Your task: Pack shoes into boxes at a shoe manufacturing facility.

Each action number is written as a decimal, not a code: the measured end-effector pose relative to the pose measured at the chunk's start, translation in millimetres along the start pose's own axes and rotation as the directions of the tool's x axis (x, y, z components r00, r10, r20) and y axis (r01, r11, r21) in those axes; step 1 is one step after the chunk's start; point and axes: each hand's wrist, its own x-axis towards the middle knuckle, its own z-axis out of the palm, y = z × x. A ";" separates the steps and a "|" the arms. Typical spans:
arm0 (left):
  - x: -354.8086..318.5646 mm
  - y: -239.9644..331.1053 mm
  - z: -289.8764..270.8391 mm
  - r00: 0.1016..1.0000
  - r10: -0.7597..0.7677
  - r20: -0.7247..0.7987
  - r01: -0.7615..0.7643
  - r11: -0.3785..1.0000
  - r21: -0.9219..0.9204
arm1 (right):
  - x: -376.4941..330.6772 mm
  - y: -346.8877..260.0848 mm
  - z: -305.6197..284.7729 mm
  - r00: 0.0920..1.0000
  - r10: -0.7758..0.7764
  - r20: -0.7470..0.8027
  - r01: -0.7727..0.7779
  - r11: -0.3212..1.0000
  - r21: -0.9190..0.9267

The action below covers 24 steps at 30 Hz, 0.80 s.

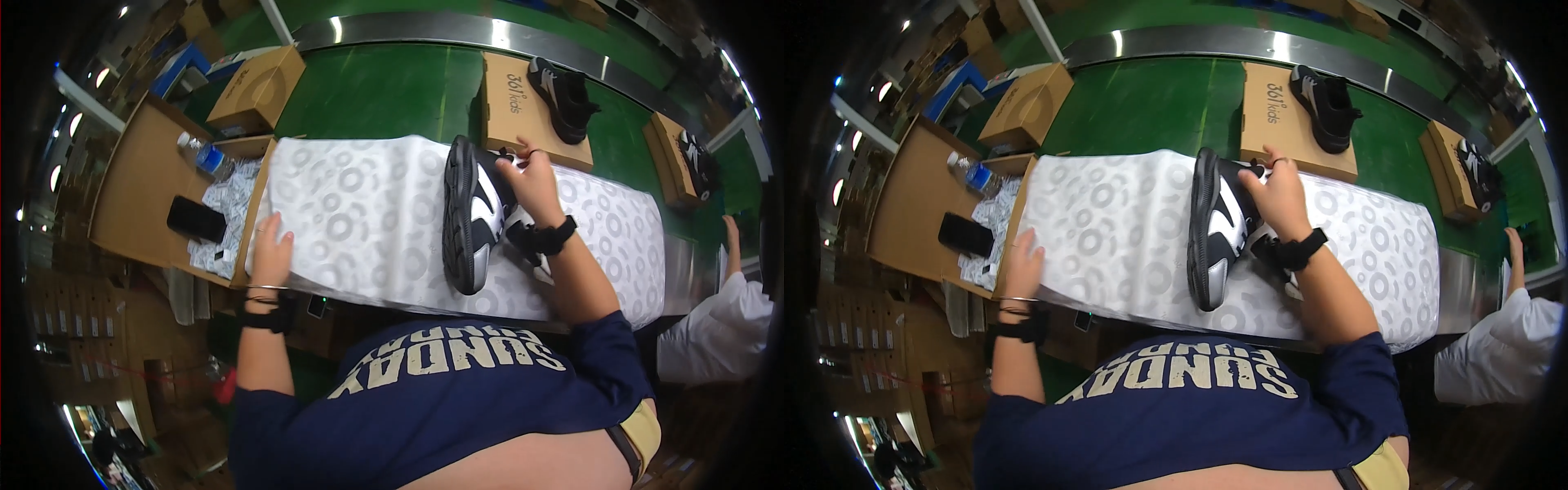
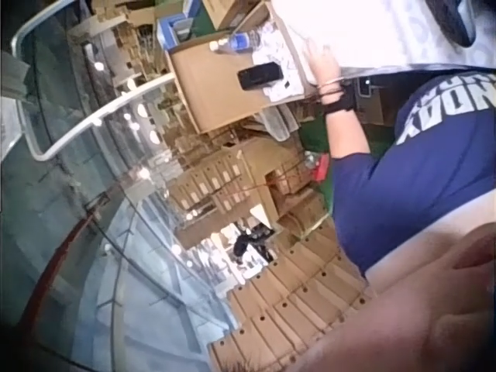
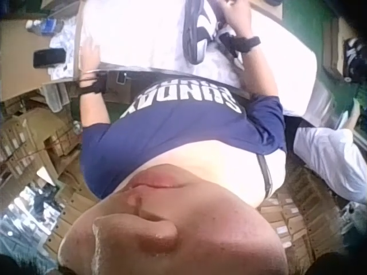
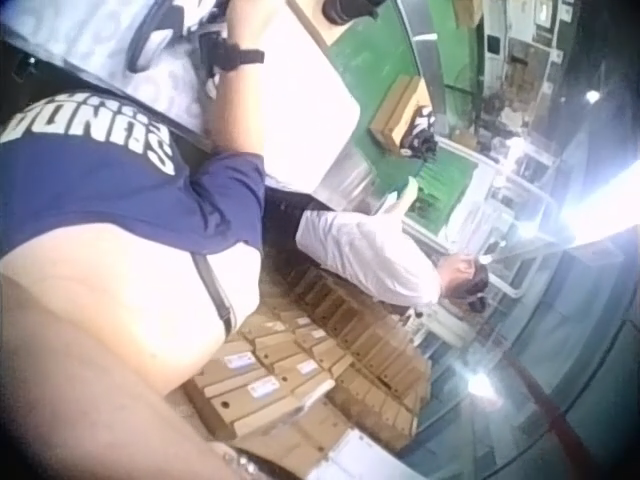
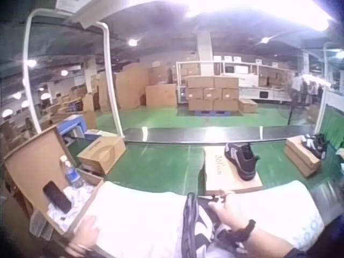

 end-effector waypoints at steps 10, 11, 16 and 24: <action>59.6 303.8 -36.6 0.357 0.841 0.406 -0.795 0.502 -0.341 | 68.4 -54.1 -74.2 0.765 -0.090 0.638 -0.545 0.437 0.715; 62.0 305.5 -37.2 0.370 0.871 0.323 -0.801 0.475 -0.365 | 62.8 -21.7 -98.7 0.760 -0.007 0.650 -0.604 0.363 0.710; 84.1 292.6 35.6 0.528 0.781 0.335 -0.794 0.593 -0.131 | -19.9 119.5 -118.4 0.755 0.459 0.468 -0.635 0.689 0.348; 79.2 310.2 78.6 0.409 0.625 0.665 -0.813 0.581 -0.046 | 93.0 146.4 -75.7 0.907 0.268 -0.325 -0.247 0.963 0.107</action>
